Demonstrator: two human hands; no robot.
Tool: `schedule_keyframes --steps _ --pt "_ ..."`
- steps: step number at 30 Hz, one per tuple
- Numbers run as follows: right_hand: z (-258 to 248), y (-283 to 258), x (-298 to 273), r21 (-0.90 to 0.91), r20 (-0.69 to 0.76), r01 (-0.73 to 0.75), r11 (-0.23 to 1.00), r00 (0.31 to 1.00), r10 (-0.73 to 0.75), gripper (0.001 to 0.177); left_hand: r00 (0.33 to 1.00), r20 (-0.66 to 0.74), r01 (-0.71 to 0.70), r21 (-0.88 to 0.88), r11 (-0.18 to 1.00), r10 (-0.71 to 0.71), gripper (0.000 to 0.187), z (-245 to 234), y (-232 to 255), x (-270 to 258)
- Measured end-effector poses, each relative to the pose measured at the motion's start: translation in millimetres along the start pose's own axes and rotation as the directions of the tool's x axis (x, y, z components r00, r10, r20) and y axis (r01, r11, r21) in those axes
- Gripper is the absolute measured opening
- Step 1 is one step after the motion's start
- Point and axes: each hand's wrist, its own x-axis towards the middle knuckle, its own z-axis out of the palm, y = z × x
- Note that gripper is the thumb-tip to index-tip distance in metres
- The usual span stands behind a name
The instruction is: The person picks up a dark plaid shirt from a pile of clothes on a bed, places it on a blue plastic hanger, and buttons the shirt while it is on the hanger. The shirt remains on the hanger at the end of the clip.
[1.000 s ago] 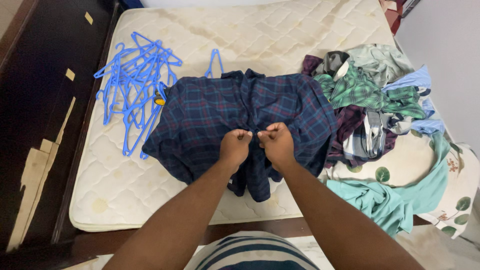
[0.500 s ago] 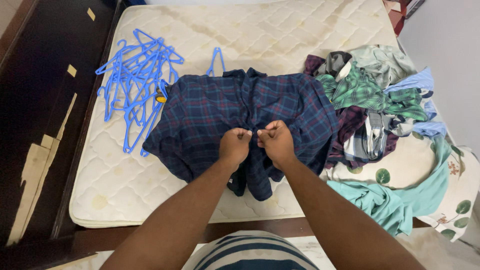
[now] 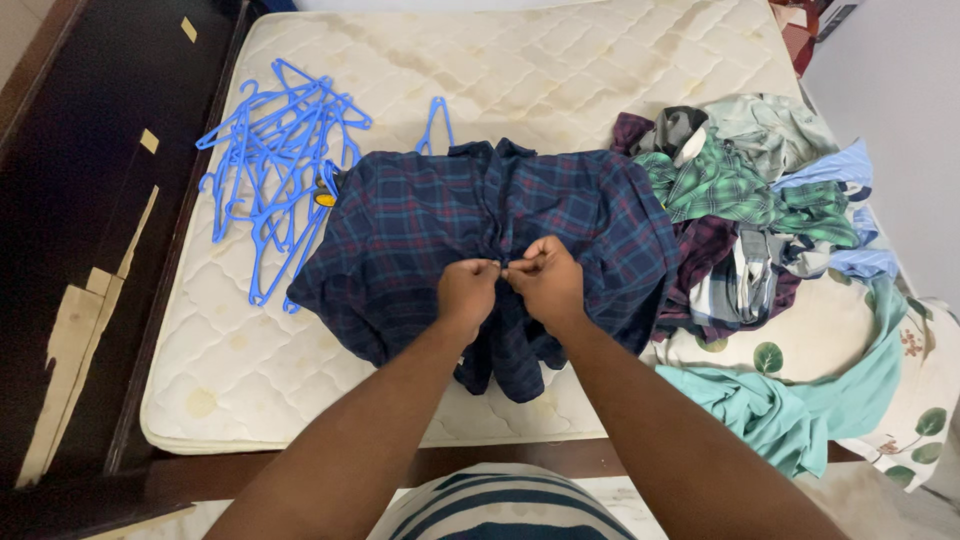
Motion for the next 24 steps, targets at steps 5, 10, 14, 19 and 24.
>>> schedule_keyframes --steps 5,10,14,19,24 --pt "5 -17 -6 -0.288 -0.057 0.097 0.953 0.991 -0.118 0.034 0.999 0.004 -0.042 -0.007 0.999 0.042 0.032 -7 4 -1" --pt "4 -16 -6 -0.241 0.001 0.098 0.966 0.995 -0.101 0.038 0.985 0.026 -0.173 0.160 0.972 0.171 0.030 -6 -5 5" --pt "5 4 2 -0.072 0.009 0.109 0.991 0.994 -0.109 0.036 0.968 0.039 -0.250 0.246 0.937 0.248 0.029 1 -17 14" --pt "5 29 14 0.285 0.072 -0.199 0.937 0.980 0.186 0.029 0.954 0.096 -0.299 0.290 0.909 0.283 0.026 -1 -26 23" --pt "-35 8 25 -0.286 -0.204 -0.100 0.953 0.978 0.041 0.034 0.921 -0.080 -0.294 0.501 0.814 0.381 0.029 -44 -3 21"
